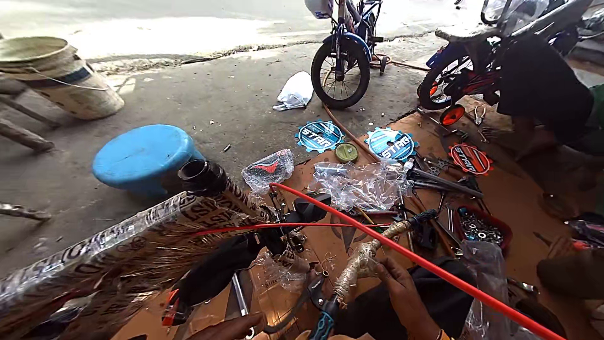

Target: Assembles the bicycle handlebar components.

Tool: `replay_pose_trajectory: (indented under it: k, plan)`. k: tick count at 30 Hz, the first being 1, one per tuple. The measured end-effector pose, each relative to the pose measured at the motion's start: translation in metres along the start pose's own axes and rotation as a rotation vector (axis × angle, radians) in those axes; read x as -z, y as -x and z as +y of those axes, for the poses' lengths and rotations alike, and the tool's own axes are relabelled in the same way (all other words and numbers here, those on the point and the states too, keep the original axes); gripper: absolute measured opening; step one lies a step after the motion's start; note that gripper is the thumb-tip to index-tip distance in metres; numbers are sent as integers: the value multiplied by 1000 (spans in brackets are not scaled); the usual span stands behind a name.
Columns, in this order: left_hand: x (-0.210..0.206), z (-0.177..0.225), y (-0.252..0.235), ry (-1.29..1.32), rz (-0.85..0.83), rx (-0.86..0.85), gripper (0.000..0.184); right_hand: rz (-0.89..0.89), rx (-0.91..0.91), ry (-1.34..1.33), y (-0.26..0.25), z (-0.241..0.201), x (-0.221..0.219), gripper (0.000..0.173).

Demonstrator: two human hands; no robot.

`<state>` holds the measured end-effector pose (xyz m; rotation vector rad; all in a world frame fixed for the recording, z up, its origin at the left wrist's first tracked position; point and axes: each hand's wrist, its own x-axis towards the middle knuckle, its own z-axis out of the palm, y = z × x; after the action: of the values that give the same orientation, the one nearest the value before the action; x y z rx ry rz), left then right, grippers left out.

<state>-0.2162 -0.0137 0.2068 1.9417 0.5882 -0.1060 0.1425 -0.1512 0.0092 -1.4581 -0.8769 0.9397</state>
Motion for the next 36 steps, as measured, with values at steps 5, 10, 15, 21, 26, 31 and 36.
replay_pose_trajectory:
  k: [5, 10, 15, 21, 26, 31, 36]
  plan:
    - [-60, 8, -80, -126, 284, -44, 53, -61, 3, 173, 0, -8, -18, 24]
    - [-92, -11, -174, -119, -39, 334, 98, -29, 23, 424, -10, -6, -29, 26]
    - [-99, -28, -198, -35, -166, 362, 106, 8, -87, 317, -16, -10, -27, 24]
    - [-116, -43, -179, -232, -245, 346, 112, -140, -240, -33, 11, -17, -25, 31]
    - [-123, -75, -173, 286, 7, 118, 87, -96, -124, 185, 31, -10, -33, 29]
    - [-108, -49, -223, 391, 97, 87, 56, -2, 34, 656, 33, -17, -47, 29]
    - [-114, -42, -251, 258, 16, 162, 41, 28, 122, 1079, 37, -41, -47, 28]
